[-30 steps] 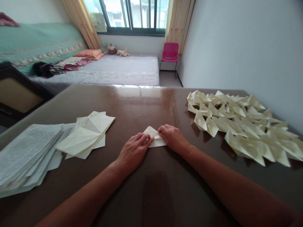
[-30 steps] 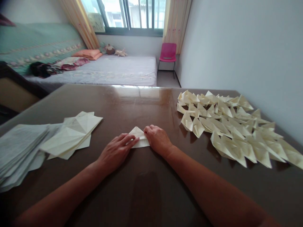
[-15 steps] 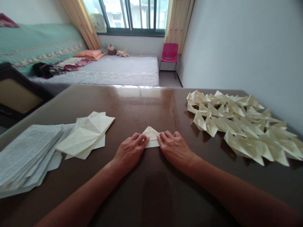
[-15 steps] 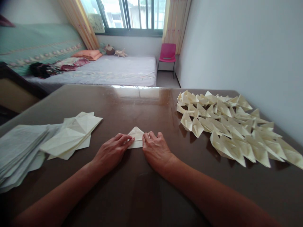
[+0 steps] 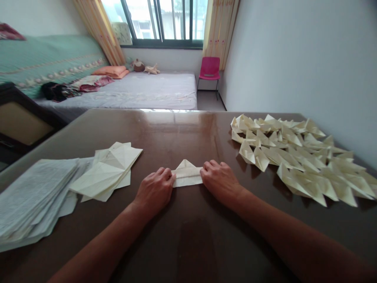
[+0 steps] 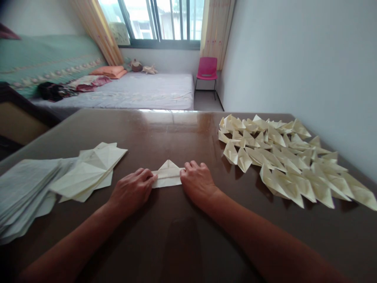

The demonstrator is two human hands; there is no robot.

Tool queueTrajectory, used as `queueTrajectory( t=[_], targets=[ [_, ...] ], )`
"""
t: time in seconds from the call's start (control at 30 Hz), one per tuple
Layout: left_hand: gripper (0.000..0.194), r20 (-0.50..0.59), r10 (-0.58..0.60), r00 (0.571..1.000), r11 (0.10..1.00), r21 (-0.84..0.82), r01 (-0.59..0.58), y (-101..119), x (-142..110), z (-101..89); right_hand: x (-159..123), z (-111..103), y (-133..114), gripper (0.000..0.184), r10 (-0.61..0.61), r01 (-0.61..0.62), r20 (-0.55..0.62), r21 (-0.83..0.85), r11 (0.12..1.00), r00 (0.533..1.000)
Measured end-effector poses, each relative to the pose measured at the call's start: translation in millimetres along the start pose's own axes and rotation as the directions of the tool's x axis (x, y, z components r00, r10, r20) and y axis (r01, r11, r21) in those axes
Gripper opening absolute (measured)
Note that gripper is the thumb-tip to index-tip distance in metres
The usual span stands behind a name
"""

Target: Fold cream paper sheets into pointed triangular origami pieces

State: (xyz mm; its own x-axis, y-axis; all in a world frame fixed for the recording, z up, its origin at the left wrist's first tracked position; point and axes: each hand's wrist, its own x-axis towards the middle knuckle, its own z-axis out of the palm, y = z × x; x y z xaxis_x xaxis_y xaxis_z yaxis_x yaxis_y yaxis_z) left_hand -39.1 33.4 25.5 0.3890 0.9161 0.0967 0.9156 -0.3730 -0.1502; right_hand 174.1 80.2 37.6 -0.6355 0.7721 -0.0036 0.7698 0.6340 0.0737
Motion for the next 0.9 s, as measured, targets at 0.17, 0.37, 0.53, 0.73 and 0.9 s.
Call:
queueTrajectory(
  t=[0.17, 0.37, 0.53, 0.73, 0.9],
  targets=[
    [0.016, -0.058, -0.002, 0.998, 1.0, -0.019, 0.001, -1, 2, 4.1, 10, 15, 8, 0.026, 0.059, -0.046, -0.098, 0.133, 0.99, 0.993],
    [0.02, -0.092, 0.0, 0.996, 1.0, -0.022, -0.002, 0, 1, 7.4, 11, 20, 13, 0.025, 0.116, -0.09, -0.065, 0.317, 0.944, 0.991],
    [0.017, -0.145, 0.047, 0.988, 0.996, -0.067, -0.057, -2, 3, 12.8, 10, 14, 9, 0.025, 0.092, -0.077, -0.072, 0.189, 0.979, 0.993],
    [0.023, -0.159, -0.049, 0.986, 0.953, -0.304, -0.002, -4, 7, 21.1, 11, 16, 16, 0.029, 0.106, -0.08, -0.06, 0.339, 0.937, 0.992],
    [0.024, -0.058, 0.004, 0.998, 0.832, -0.554, -0.036, 9, 2, 15.6, 14, 22, 27, 0.022, 0.08, -0.039, -0.068, 0.468, 0.883, 0.995]
  ],
)
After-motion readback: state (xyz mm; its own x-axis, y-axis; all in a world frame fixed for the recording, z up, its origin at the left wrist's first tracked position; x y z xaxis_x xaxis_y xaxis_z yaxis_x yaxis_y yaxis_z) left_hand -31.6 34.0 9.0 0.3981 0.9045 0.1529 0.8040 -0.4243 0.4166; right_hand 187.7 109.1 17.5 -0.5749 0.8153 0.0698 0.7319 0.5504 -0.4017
